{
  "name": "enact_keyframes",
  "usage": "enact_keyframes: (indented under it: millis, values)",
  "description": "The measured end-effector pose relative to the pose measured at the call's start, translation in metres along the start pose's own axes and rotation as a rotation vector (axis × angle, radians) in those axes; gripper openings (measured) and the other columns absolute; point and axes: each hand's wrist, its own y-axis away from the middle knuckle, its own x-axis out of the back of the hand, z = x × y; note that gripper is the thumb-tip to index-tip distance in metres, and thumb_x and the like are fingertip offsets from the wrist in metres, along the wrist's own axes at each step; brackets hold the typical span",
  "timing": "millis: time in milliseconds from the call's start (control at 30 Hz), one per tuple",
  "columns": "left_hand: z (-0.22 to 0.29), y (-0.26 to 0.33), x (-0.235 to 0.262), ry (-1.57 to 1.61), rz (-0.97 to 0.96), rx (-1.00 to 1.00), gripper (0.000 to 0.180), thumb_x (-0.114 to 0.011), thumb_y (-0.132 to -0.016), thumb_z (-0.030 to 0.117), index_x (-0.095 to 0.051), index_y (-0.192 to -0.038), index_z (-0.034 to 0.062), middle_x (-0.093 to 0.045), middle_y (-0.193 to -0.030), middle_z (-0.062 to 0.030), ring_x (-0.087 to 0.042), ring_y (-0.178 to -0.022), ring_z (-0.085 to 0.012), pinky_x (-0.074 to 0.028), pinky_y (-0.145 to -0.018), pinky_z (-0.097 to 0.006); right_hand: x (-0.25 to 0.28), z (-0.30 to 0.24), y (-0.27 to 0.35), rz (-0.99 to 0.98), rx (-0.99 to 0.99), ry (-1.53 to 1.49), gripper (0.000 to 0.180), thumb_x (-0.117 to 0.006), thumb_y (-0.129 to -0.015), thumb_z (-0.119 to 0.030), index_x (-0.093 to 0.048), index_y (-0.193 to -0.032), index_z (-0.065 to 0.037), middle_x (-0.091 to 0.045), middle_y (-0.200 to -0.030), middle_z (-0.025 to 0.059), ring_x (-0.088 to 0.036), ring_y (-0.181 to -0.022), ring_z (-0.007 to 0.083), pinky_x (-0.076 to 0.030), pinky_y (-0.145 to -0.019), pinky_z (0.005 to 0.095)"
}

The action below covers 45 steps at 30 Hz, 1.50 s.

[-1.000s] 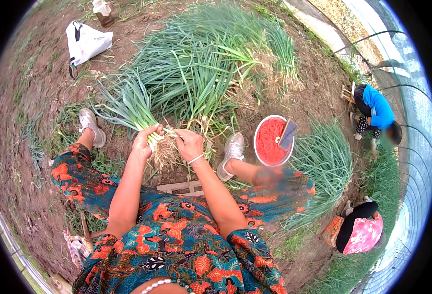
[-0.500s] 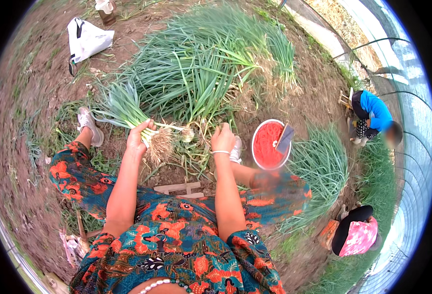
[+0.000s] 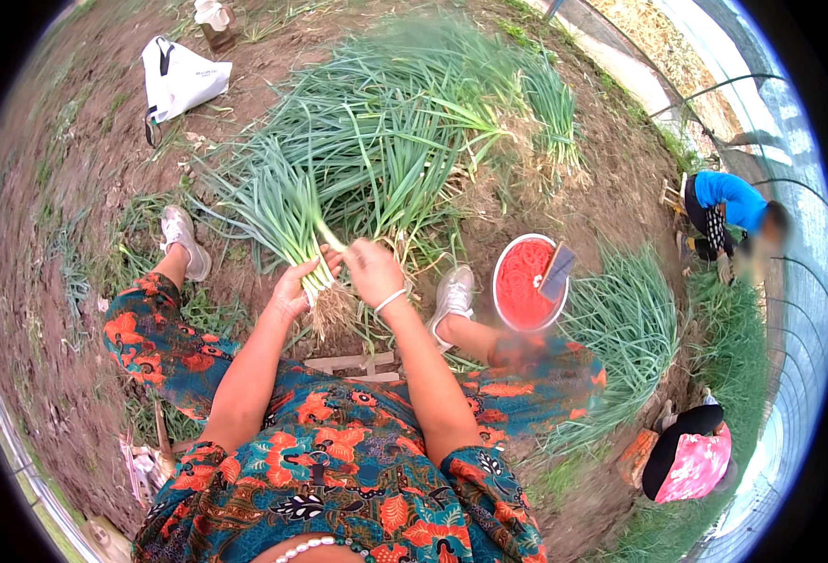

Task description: The person sits on a low stool in a greenhouse and trims the roots and lower stems of harvested green onions by hand. They hold a bunch of onions, pull off the unwanted parts, and place the cleaned onions into a pile on the ground.

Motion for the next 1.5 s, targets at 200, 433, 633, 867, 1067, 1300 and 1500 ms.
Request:
enact_keyframes:
  millis: [200,433,633,867,1067,1300,1500]
  values:
    - [0.007,0.004,-0.013,-0.163,0.384,-0.050,0.017,-0.062,-0.084,0.009,-0.054,-0.096,0.0002,-0.063,-0.085,-0.0134,-0.065,-0.074,-0.0257,-0.057,-0.074,-0.041,-0.043,0.026,0.024,-0.135,-0.182,-0.158,0.035,-0.053,-0.089,-0.038,-0.061,-0.087,-0.003,-0.063,-0.074,0.0119,-0.060,-0.070,0.0258,-0.047,-0.064,0.0381]
    - [0.060,0.008,-0.047,-0.020,-0.034,-0.195,0.010,-0.059,-0.085,0.007,-0.051,-0.091,0.0067,-0.045,-0.062,0.0003,-0.047,-0.053,-0.0124,-0.046,-0.055,-0.031,-0.061,0.128,-0.026,0.128,-0.803,-0.700,0.036,-0.052,-0.088,-0.010,-0.049,-0.123,-0.003,-0.061,-0.082,0.0072,-0.055,-0.058,0.0133,-0.043,-0.049,0.0266]
    - [0.031,-0.004,-0.011,-0.240,0.508,0.054,0.018,-0.063,-0.083,0.008,-0.053,-0.097,0.0004,-0.058,-0.067,-0.0059,-0.061,-0.055,-0.0194,-0.056,-0.052,-0.034,-0.096,0.163,-0.083,0.042,-1.186,-1.083,0.031,-0.063,-0.084,-0.014,-0.049,-0.112,-0.016,-0.049,-0.062,-0.0012,-0.044,-0.045,0.0121,-0.036,-0.039,0.0286]
    - [0.032,-0.015,0.000,-0.433,0.381,-0.081,0.031,-0.060,-0.080,-0.002,-0.049,-0.109,-0.0067,-0.063,-0.101,-0.0215,-0.065,-0.087,-0.0273,-0.058,-0.071,-0.038,-0.073,0.138,-0.056,-0.096,-0.914,-0.938,0.034,-0.054,-0.089,-0.026,-0.047,-0.120,-0.013,-0.046,-0.130,0.0103,-0.045,-0.118,0.0291,-0.041,-0.090,0.0493]
    - [0.013,-0.011,-0.019,-0.402,0.458,-0.010,0.015,-0.063,-0.081,0.002,-0.052,-0.091,0.0016,-0.053,-0.062,-0.0043,-0.054,-0.050,-0.0139,-0.048,-0.045,-0.028,-0.091,0.141,-0.053,0.045,-0.660,-0.378,0.061,-0.064,-0.081,-0.019,-0.037,-0.134,-0.007,-0.056,-0.119,0.0167,-0.056,-0.107,0.0277,-0.043,-0.090,0.0350]
    - [0.024,0.006,-0.018,-0.315,0.481,-0.047,0.014,-0.063,-0.080,0.003,-0.051,-0.086,0.0048,-0.049,-0.059,-0.0025,-0.050,-0.048,-0.0142,-0.045,-0.046,-0.030,-0.123,0.159,-0.091,-0.162,-0.898,-0.416,0.078,-0.076,-0.068,-0.014,-0.035,-0.131,0.008,-0.058,-0.112,0.0215,-0.058,-0.100,0.0281,-0.044,-0.088,0.0380]
    - [0.017,-0.003,-0.005,-0.301,0.514,-0.051,0.013,-0.065,-0.079,0.005,-0.052,-0.080,0.0037,-0.052,-0.058,-0.0036,-0.051,-0.048,-0.0147,-0.045,-0.044,-0.030,-0.116,0.145,-0.076,-0.256,-0.781,-0.247,0.065,-0.081,-0.063,-0.028,-0.051,-0.115,-0.004,-0.058,-0.108,0.0194,-0.058,-0.093,0.0310,-0.045,-0.084,0.0401]
